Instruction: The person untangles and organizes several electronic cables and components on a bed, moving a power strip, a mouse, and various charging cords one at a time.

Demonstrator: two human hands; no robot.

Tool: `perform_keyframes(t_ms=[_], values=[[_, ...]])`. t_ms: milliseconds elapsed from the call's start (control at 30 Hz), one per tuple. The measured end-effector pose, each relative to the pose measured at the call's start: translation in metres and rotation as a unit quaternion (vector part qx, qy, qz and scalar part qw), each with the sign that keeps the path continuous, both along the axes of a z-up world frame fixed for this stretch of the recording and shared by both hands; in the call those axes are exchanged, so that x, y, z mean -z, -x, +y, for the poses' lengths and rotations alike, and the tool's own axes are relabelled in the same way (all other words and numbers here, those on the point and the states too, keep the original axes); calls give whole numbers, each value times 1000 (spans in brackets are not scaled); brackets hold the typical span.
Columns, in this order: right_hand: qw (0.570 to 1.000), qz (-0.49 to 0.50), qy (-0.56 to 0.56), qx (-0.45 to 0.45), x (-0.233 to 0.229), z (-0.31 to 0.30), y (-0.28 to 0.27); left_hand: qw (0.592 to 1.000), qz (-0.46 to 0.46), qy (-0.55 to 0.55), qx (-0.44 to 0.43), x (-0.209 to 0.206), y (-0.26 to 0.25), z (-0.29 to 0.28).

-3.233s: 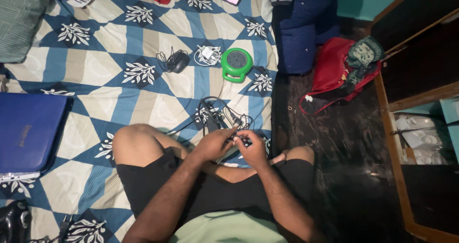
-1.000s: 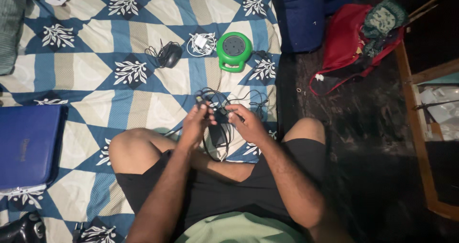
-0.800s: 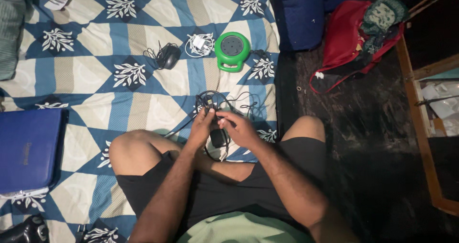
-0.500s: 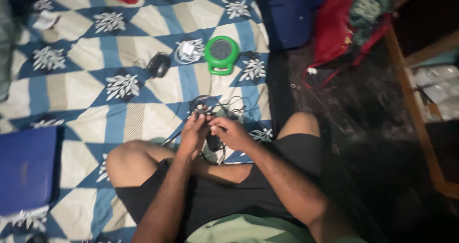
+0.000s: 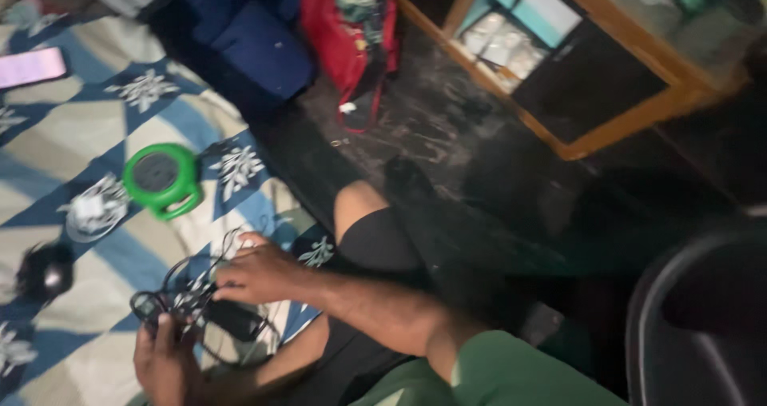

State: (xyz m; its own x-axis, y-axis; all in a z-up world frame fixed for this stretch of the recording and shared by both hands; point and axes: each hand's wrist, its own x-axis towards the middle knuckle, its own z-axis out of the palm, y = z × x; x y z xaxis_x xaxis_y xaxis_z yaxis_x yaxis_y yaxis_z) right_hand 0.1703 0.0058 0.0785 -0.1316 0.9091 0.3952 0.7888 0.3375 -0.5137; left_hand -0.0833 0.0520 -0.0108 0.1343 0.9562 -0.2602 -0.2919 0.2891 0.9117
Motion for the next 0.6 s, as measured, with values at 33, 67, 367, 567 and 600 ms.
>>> perform_keyframes(t_ms=[33,67,367,567,600], values=[[1000,8,-21,-4,-2,-1,-2,999,23,-8,22,8,2,3],[999,15,-42,-9,-4,-1,-4,998,48,-5,47,16,4,8],[992,57,-97,-59,-7,-8,-9,944,275,-105,147,83,13,19],[993,73,-87,-44,0,-5,-7,911,220,-243,249,52,12,17],[993,70,-83,-45,3,-2,-7,945,161,-160,234,40,-1,11]])
